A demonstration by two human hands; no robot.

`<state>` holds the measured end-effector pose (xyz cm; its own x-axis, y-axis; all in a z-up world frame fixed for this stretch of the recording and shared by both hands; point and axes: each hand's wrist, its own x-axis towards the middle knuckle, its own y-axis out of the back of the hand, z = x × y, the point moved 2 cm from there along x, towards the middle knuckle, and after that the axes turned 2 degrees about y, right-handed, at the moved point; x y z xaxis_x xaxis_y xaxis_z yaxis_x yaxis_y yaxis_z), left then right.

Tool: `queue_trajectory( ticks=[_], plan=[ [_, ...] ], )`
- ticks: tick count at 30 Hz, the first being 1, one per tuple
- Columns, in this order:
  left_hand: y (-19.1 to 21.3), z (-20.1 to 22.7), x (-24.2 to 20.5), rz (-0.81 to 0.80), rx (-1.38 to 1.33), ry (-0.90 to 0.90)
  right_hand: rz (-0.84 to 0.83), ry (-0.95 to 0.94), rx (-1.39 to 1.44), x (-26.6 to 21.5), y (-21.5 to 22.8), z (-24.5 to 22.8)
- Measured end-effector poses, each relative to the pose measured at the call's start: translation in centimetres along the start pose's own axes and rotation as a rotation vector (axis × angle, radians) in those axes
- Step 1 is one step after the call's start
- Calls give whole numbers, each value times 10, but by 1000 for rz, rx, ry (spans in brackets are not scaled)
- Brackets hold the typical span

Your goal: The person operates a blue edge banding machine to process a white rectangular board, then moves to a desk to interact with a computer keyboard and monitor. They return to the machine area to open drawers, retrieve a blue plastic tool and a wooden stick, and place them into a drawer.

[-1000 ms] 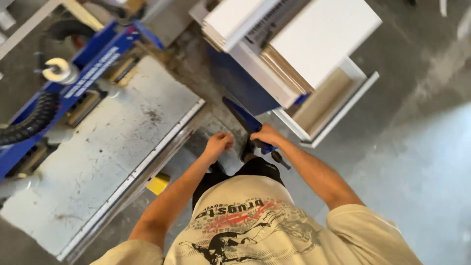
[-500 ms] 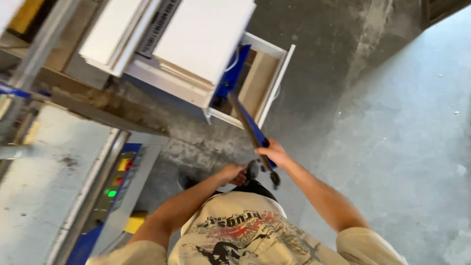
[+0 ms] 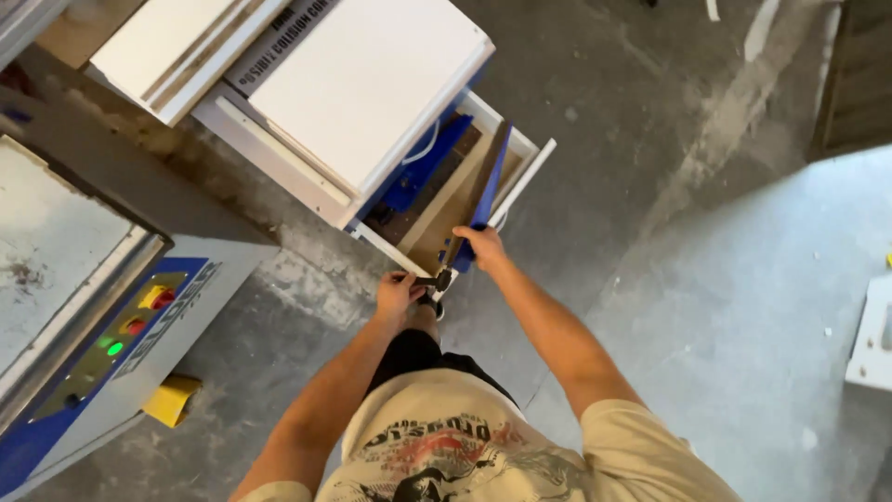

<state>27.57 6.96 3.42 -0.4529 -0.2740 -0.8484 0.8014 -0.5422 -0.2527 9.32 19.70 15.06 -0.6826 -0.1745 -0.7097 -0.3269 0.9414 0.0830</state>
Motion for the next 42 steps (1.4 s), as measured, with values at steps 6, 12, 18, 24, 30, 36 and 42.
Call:
queue_trajectory(
  ticks=[6,12,18,24,30,36,42],
  plan=[
    [-23,41,36,122,343,-139,187,-138,59,66,-29,-2],
    [-43,72,60,207,711,-132,250,-286,27,173,-22,61],
    [-58,46,116,375,1057,-73,259,-398,-116,212,-20,83],
    [-62,24,158,442,1013,115,383,-430,-166,201,-37,69],
    [-51,-17,204,526,1042,179,290,-474,-215,209,-35,53],
    [-56,-2,186,527,1092,163,171,-511,-244,223,-30,50],
    [-52,-3,147,454,928,58,-101,-360,-497,221,25,38]
  ],
)
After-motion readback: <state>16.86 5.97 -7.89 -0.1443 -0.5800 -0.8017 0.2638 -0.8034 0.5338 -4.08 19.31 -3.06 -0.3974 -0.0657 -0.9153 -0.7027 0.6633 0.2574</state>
